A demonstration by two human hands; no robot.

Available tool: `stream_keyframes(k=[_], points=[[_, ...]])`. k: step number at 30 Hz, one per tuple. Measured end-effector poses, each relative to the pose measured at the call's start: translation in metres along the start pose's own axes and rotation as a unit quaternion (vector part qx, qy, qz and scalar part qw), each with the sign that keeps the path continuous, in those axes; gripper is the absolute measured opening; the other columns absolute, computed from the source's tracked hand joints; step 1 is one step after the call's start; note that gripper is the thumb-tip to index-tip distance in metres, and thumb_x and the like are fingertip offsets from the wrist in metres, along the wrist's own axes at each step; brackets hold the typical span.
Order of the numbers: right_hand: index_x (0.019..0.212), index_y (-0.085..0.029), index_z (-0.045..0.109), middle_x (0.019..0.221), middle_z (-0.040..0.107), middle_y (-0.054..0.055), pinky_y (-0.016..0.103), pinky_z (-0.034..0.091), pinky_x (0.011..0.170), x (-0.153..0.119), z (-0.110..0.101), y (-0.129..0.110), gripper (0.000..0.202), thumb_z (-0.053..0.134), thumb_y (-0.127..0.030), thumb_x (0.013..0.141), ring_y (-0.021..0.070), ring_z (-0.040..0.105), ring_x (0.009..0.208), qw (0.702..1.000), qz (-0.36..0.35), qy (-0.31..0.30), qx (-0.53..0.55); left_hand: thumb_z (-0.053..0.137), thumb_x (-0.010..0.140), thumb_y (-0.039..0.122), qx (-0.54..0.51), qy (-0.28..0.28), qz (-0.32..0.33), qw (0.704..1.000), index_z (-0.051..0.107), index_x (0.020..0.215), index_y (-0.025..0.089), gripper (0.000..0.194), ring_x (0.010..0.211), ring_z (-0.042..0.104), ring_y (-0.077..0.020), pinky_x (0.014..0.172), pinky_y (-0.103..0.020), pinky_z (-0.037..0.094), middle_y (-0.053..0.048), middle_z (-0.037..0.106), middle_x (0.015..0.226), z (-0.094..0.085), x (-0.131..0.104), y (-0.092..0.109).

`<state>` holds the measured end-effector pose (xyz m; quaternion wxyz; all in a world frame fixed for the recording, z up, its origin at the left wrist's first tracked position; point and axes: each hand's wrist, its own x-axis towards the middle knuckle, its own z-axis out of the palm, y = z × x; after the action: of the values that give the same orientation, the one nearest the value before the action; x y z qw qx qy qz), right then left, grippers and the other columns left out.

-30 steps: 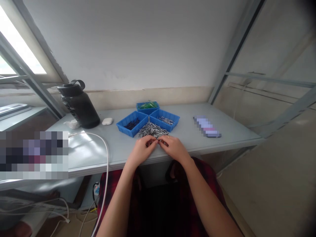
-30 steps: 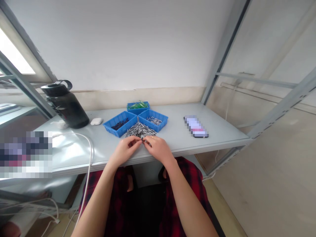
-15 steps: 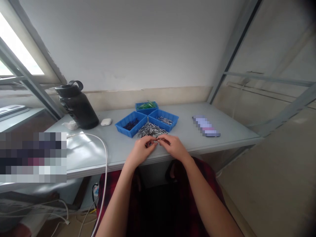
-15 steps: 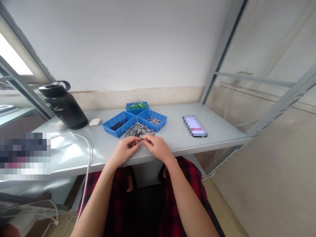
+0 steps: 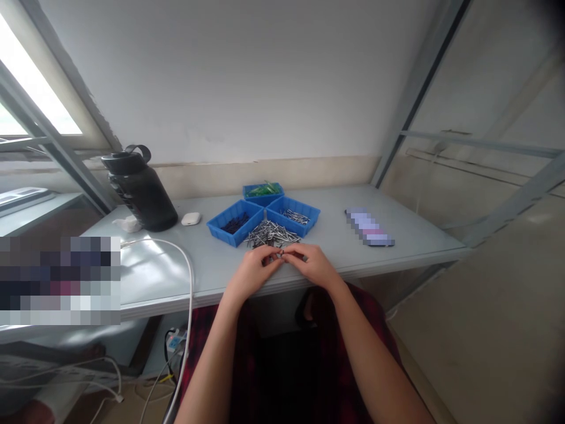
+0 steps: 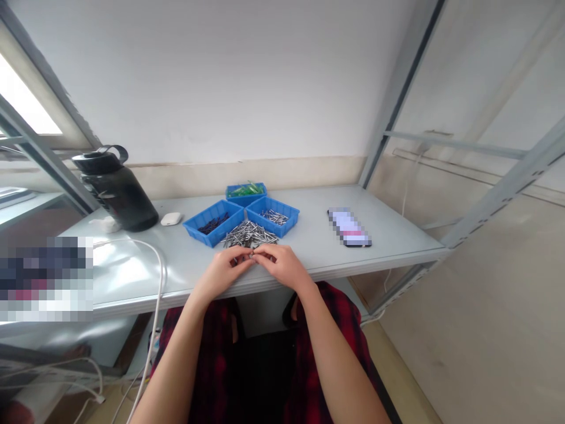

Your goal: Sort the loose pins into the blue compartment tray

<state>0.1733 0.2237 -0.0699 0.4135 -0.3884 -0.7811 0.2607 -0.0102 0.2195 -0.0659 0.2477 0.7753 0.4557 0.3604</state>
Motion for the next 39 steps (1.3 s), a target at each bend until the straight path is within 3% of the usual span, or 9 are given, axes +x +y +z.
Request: stream_keyframes(k=[14, 23, 32, 35, 39], points=[[0.079, -0.02, 0.063, 0.076, 0.065, -0.001, 0.022, 0.04, 0.065, -0.001, -0.001, -0.003, 0.02, 0.049, -0.028, 0.091, 0.0117, 0.056, 0.069, 0.999, 0.017, -0.003, -0.029, 0.055, 0.083, 0.029, 0.012, 0.013, -0.007, 1.0, 0.067, 0.094, 0.019, 0.019, 0.071, 0.057, -0.0148, 0.068, -0.026, 0.043, -0.002, 0.066, 0.08, 0.001, -0.001, 0.0], [0.084, -0.021, 0.065, 0.08, 0.067, -0.001, 0.022, 0.041, 0.07, 0.0, 0.001, -0.003, 0.02, 0.046, -0.025, 0.092, 0.0123, 0.059, 0.074, 0.999, -0.011, -0.001, -0.053, 0.054, 0.083, 0.027, 0.03, 0.031, -0.007, 0.999, 0.068, 0.096, 0.018, 0.021, 0.071, 0.057, -0.0152, 0.069, -0.027, 0.044, -0.003, 0.067, 0.081, 0.0, 0.001, -0.001], [0.09, -0.022, 0.065, 0.086, 0.069, 0.0, 0.024, 0.041, 0.071, 0.0, 0.003, -0.002, 0.022, 0.045, -0.03, 0.094, 0.0144, 0.061, 0.078, 0.995, 0.007, -0.005, -0.104, 0.053, 0.085, 0.03, 0.028, 0.071, -0.014, 0.997, 0.068, 0.096, 0.019, 0.022, 0.069, 0.058, -0.0145, 0.068, -0.026, 0.046, -0.002, 0.07, 0.084, -0.001, -0.002, 0.003], [0.102, -0.025, 0.064, 0.094, 0.07, 0.0, 0.024, 0.042, 0.072, 0.0, 0.003, -0.004, 0.022, 0.046, -0.035, 0.093, 0.015, 0.062, 0.08, 0.996, 0.029, 0.009, -0.088, 0.053, 0.086, 0.034, 0.046, 0.093, -0.009, 0.995, 0.068, 0.095, 0.019, 0.023, 0.072, 0.06, -0.0156, 0.069, -0.026, 0.046, -0.002, 0.07, 0.082, -0.015, -0.001, 0.001], [0.103, -0.026, 0.064, 0.094, 0.071, 0.0, 0.025, 0.042, 0.071, 0.0, 0.002, -0.006, 0.023, 0.046, -0.036, 0.093, 0.0152, 0.063, 0.078, 0.995, 0.041, 0.007, -0.09, 0.054, 0.085, 0.038, 0.166, 0.15, -0.034, 0.974, 0.069, 0.094, 0.019, 0.026, 0.079, 0.062, -0.0198, 0.075, -0.031, 0.046, -0.005, 0.07, 0.088, -0.056, 0.017, -0.004]])
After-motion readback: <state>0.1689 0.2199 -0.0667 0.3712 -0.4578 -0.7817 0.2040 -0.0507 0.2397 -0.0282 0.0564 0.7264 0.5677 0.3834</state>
